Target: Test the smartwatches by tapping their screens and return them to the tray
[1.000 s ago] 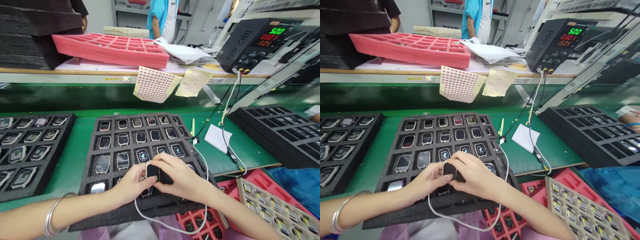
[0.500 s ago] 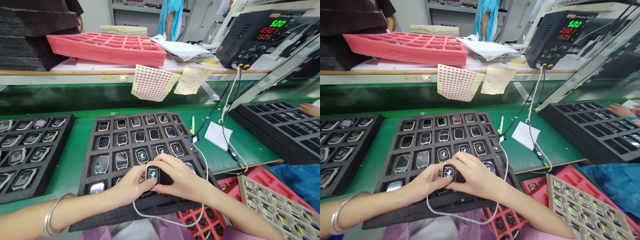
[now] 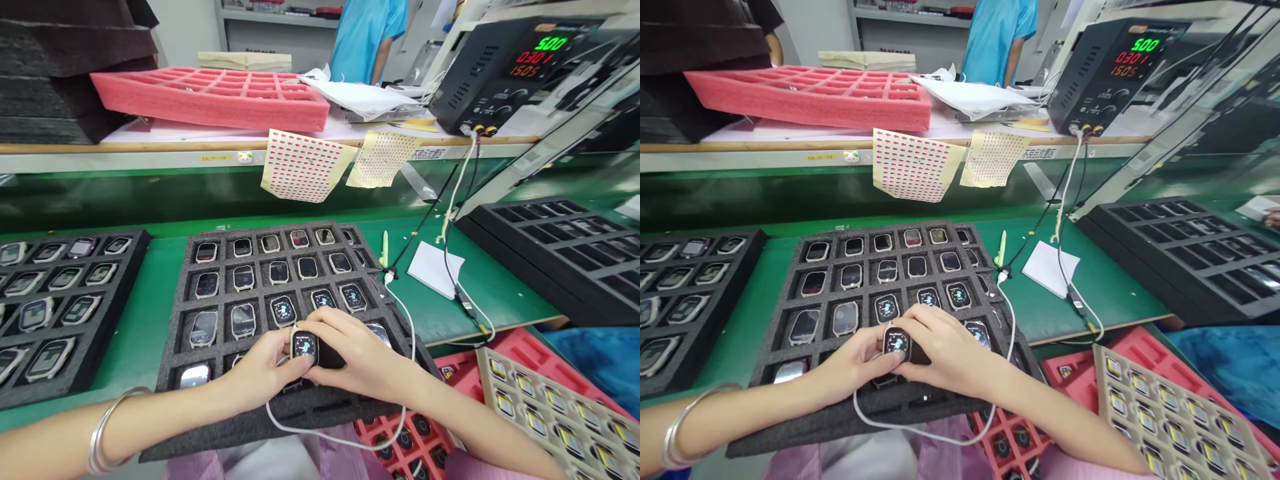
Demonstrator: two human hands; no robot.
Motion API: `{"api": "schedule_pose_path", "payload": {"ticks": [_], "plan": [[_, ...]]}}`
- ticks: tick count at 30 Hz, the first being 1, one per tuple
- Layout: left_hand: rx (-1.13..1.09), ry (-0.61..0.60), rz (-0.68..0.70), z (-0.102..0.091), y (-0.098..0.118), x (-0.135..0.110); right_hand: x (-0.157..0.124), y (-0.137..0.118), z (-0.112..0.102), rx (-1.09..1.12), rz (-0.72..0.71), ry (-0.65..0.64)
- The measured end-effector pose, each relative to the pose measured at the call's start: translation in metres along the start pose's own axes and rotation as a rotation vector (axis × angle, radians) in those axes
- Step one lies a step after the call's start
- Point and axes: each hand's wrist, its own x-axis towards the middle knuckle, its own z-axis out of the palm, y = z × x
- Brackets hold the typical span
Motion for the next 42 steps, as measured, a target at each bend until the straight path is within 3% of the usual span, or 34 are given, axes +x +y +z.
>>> {"api": "schedule_pose_path", "payload": {"ticks": [11, 17, 19, 22, 25, 29, 34, 38, 42], "plan": [[0.036, 0.004, -0.002, 0.002, -0.003, -0.001, -0.003, 0.001, 0.005, -0.056, -0.036, 0.075], [-0.131, -0.126, 0.010, 0.005, 0.007, -0.009, -0.011, -0.001, -0.012, 0.085, 0.014, 0.087], [-0.116, -0.106, -0.026, 0.001, 0.011, -0.012, -0.020, 0.000, -0.019, 0.077, 0.070, 0.090], [0.004, -0.053, -0.104, -0.011, 0.012, -0.022, -0.033, 0.004, -0.026, -0.046, 0.171, -0.030], [-0.005, -0.044, -0.166, -0.025, 0.009, -0.036, -0.038, 0.005, -0.030, -0.153, 0.157, -0.125], [-0.074, 0.021, -0.141, -0.033, 0.005, -0.052, -0.019, -0.006, -0.025, -0.202, 0.015, -0.139], [-0.125, 0.105, -0.086, -0.033, 0.001, -0.058, 0.020, -0.024, 0.004, -0.336, -0.151, -0.302], [-0.147, 0.142, -0.061, -0.035, -0.001, -0.059, 0.030, -0.025, 0.015, -0.417, -0.150, -0.302], [-0.159, 0.151, -0.092, -0.037, -0.001, -0.059, 0.032, -0.023, -0.005, -0.180, -0.049, -0.223]]}}
